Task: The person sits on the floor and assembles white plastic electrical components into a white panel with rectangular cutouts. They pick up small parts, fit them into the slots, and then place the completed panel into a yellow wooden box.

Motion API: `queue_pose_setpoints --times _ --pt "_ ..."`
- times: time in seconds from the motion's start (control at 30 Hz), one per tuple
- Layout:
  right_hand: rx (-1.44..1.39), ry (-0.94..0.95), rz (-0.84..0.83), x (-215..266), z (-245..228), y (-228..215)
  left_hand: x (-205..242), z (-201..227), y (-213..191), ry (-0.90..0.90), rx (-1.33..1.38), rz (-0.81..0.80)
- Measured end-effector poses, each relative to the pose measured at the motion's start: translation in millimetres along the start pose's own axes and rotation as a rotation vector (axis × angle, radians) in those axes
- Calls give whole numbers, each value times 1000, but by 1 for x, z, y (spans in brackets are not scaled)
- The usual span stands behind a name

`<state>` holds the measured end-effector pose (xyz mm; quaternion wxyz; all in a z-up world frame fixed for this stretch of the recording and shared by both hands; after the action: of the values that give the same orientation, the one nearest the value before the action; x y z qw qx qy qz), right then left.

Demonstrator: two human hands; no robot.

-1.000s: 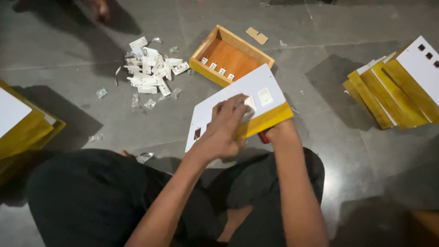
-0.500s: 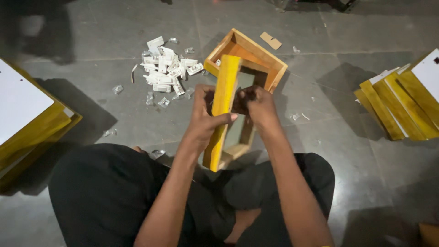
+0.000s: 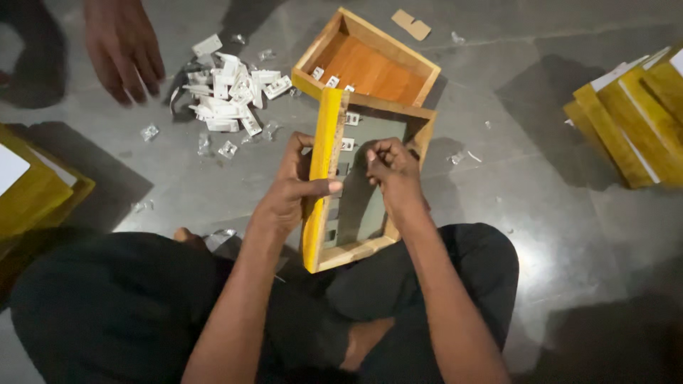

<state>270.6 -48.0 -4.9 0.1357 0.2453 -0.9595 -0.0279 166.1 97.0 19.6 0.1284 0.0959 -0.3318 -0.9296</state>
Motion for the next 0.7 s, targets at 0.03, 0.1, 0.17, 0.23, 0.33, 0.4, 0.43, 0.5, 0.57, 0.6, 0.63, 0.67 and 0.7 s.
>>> queue_pose_setpoints --times 0.03,0.1,0.17,0.23,0.33,0.4,0.43,0.5,0.57,0.6,0.63,0.67,0.7 --pt "-65 -4 -5 1 2 2 2 1 -2 5 -25 -6" --pt "-189 -18 -9 2 0 0 4 1 -3 4 -39 -11" --pt "-175 -23 -26 5 -4 1 4 -1 1 -9 -18 -8" --pt "-161 -22 -41 7 -8 5 3 1 2 -10 -17 8" --pt "-139 -25 -60 10 -13 13 5 4 4 -26 -14 25" --pt "-122 -45 -64 11 -18 16 4 5 5 -28 -3 17" --pt "-124 -40 -58 11 -19 16 4 6 6 -22 6 5" --pt "-126 -29 -47 11 -19 13 4 6 8 -7 20 -12" --pt "-114 9 -48 11 -17 12 5 7 9 12 30 -26" --pt "-107 26 -48 11 -15 12 5 6 8 3 23 -16" --pt "-74 -7 -33 12 -18 12 6 5 6 -7 12 -5" --pt "-42 -40 -17 13 -20 12 6 4 5 -16 2 6" --pt "-10 -71 -2 15 -20 14 6 4 4 -17 4 14"
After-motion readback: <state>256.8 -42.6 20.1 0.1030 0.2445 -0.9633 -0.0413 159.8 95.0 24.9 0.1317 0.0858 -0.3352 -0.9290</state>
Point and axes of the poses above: each hand's wrist, its own x-axis away from the middle knuckle, its own y-axis out of the palm, z = x × y, the point moved 10 cm from there along -x, towards the middle knuckle, and after that the axes turned 11 degrees about y, right-handed, at the moved point
